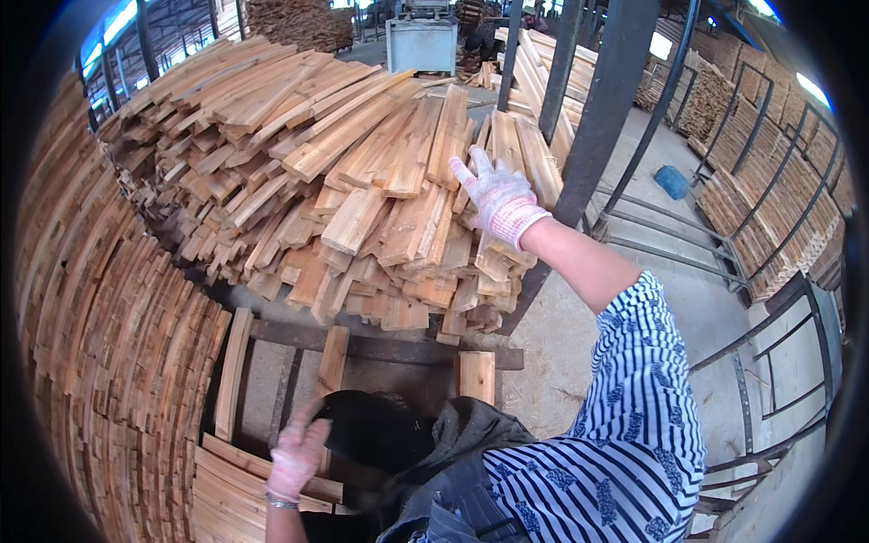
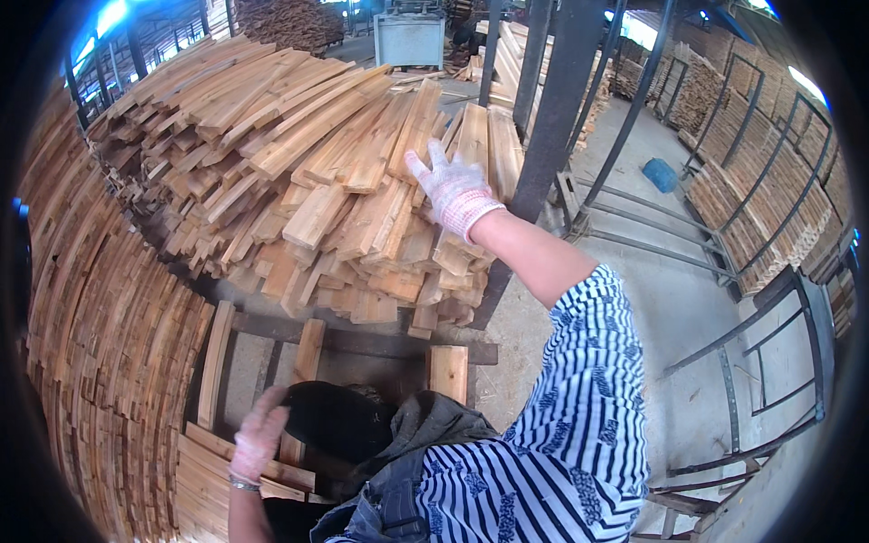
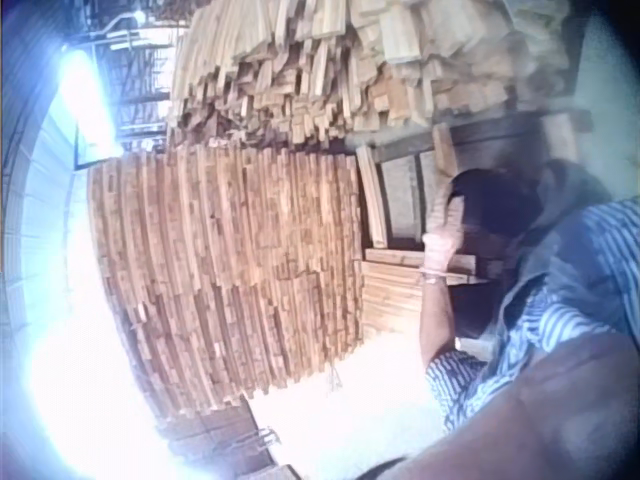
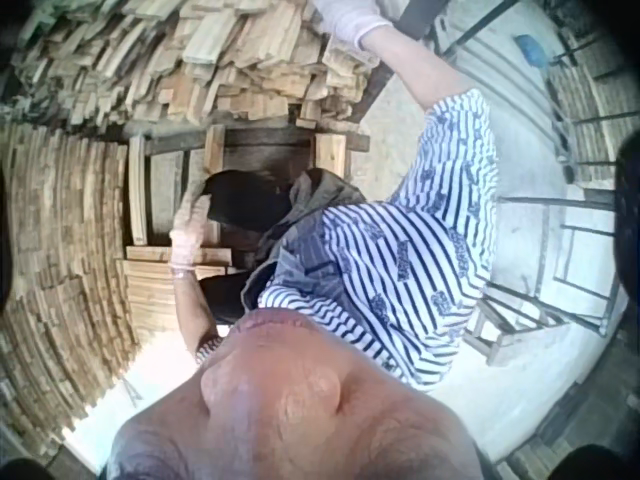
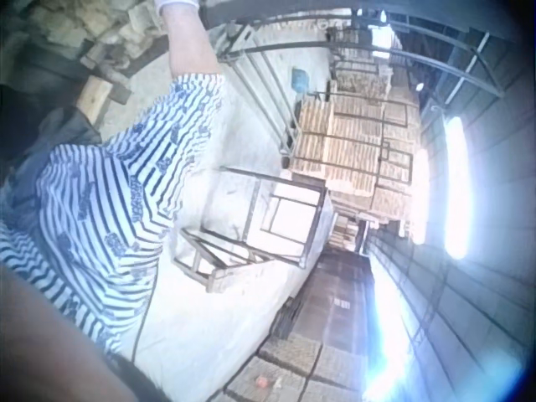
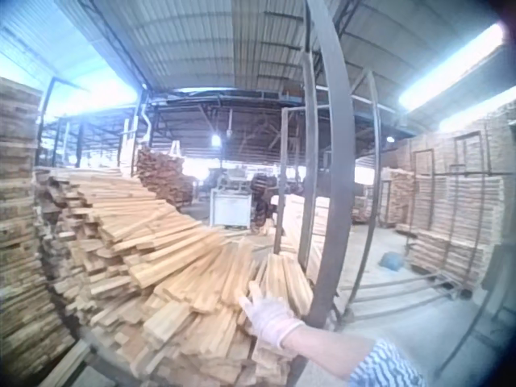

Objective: The person picks up wooden planks from a large pile and stacks them onto a metal rack. They handle the planks one by one or in small groups, arranging them neatly on the rack.

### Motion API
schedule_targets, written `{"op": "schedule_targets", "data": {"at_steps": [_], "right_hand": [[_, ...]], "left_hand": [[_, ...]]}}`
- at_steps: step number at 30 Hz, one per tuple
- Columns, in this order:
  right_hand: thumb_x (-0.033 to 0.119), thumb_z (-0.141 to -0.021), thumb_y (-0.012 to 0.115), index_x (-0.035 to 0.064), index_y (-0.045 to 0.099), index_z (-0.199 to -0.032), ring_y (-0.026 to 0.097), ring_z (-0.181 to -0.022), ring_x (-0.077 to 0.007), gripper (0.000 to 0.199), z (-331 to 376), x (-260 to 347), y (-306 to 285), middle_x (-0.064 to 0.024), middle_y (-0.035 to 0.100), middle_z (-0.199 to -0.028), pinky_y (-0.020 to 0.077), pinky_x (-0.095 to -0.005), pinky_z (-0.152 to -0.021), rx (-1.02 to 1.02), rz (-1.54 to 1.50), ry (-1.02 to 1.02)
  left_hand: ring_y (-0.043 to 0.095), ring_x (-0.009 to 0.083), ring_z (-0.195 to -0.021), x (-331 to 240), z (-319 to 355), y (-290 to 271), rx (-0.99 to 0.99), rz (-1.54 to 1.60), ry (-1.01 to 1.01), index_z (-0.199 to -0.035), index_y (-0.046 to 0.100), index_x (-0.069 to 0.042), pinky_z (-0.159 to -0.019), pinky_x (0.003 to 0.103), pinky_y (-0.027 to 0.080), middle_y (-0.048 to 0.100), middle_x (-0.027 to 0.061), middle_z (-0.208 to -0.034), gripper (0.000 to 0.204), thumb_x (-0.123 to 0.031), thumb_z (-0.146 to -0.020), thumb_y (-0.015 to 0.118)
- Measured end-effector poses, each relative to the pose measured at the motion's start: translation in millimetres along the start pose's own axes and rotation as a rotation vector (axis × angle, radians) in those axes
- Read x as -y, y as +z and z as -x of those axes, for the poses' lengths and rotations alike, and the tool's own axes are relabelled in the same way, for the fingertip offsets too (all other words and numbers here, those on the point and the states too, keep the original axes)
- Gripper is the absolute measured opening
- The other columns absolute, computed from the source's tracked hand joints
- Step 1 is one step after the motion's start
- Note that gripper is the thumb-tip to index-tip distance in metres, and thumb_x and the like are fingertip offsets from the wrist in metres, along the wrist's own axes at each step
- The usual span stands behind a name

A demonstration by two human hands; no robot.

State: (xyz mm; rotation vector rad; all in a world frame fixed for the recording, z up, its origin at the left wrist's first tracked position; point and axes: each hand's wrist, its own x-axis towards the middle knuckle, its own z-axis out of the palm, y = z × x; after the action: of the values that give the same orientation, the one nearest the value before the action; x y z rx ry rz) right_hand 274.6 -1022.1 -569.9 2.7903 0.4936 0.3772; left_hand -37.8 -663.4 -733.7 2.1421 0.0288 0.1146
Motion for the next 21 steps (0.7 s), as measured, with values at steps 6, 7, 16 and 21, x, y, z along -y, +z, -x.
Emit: {"op": "schedule_targets", "data": {"at_steps": [6,7,16,21], "right_hand": [[0.011,-0.087,0.066,0.0312,0.029,-0.159,0.051,-0.131,-0.0411,0.083,-15.9,5.7,20.6,-0.0183,0.027,-0.161,0.0487,-0.0514,-0.096,-0.12,0.091,-0.162],[0.011,-0.087,0.065,0.0312,0.03,-0.159,0.052,-0.13,-0.0407,0.082,-18.6,7.5,15.7,-0.018,0.028,-0.16,0.0486,-0.0523,-0.096,-0.07,0.087,-0.158],[0.036,-0.078,0.079,0.01,0.04,-0.151,0.044,-0.136,-0.0389,0.087,4.3,12.0,2.6,-0.0227,0.042,-0.148,0.0355,-0.0528,-0.112,-0.103,-0.017,-0.257],[0.024,-0.078,0.079,0.0066,0.05,-0.136,0.06,-0.117,-0.0403,0.067,95.2,77.8,59.2,-0.0225,0.051,-0.137,0.0545,-0.0464,-0.092,-0.613,-0.773,-0.457]], "left_hand": [[0.059,0.0408,-0.121,-70.2,-70.3,29.0,-0.079,-0.226,0.287,-0.142,0.052,-0.003,-0.104,0.042,0.047,0.061,0.0235,-0.131,0.055,-0.017,-0.092,0.07],[0.056,0.037,-0.126,-80.4,-82.8,36.5,-0.111,-0.269,0.366,-0.144,0.05,-0.002,-0.106,0.04,0.045,0.057,0.0229,-0.136,0.059,-0.016,-0.091,0.071],[0.04,0.0371,-0.142,-147.4,-237.8,118.2,-0.149,-0.826,0.508,-0.152,0.036,-0.005,-0.112,0.049,0.037,0.041,0.0219,-0.153,0.092,-0.046,-0.081,0.077],[0.059,0.0321,-0.123,-122.8,-262.6,124.9,-0.326,-0.904,0.688,-0.141,0.05,-0.008,-0.093,0.045,0.052,0.057,0.017,-0.135,0.079,-0.037,-0.075,0.082]]}}
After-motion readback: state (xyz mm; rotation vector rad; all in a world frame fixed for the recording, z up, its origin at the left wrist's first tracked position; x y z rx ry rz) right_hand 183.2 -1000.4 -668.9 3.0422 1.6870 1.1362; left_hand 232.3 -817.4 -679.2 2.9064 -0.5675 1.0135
